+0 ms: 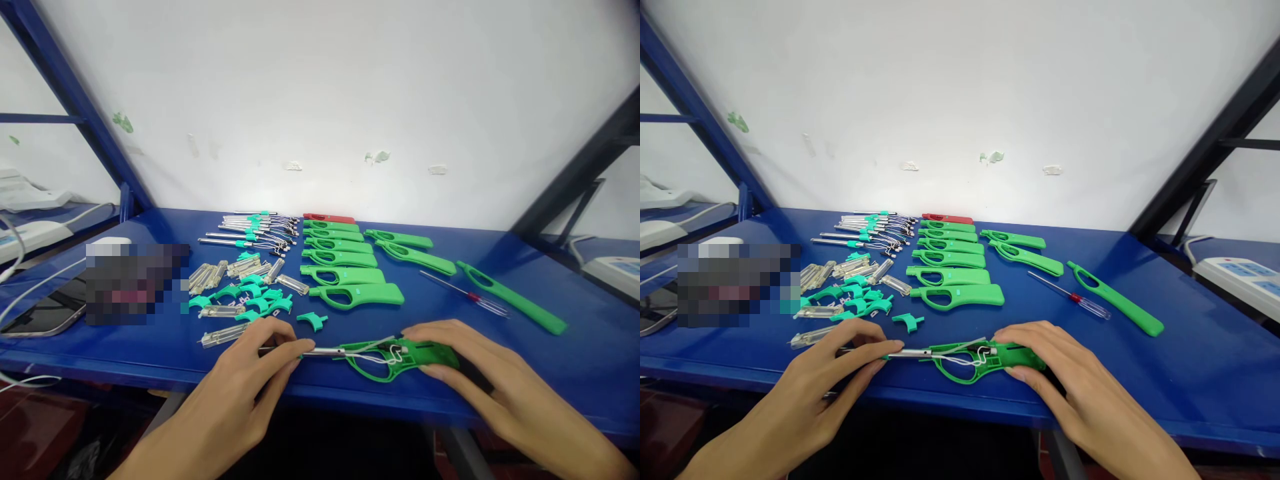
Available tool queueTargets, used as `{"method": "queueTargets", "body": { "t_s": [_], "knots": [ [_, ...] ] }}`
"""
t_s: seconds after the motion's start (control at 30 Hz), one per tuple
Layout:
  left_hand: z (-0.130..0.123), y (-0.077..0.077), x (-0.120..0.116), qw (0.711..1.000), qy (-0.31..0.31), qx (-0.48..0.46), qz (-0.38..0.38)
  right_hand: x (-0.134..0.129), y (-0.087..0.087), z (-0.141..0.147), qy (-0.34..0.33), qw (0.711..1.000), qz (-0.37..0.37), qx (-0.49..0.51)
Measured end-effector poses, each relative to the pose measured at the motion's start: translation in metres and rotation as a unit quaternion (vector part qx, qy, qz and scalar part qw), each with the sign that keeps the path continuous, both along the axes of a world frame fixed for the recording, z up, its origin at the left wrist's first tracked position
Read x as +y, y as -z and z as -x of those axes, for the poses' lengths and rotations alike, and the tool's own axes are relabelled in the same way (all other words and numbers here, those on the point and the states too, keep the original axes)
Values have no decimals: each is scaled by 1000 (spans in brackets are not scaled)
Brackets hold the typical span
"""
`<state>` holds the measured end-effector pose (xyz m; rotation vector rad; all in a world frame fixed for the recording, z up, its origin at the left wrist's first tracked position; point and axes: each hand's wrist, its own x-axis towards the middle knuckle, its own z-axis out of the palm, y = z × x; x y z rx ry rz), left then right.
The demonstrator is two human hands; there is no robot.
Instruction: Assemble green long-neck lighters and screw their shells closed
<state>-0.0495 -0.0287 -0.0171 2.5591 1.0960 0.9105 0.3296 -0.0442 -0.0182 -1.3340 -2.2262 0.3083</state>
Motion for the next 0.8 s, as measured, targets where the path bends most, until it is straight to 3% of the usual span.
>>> {"method": "queueTargets", "body": {
  "t_s": [0.8],
  "knots": [
    [2, 3, 0, 1000, 0, 11, 5, 1, -3, 3, -19, 998, -51, -18]
  ]
}}
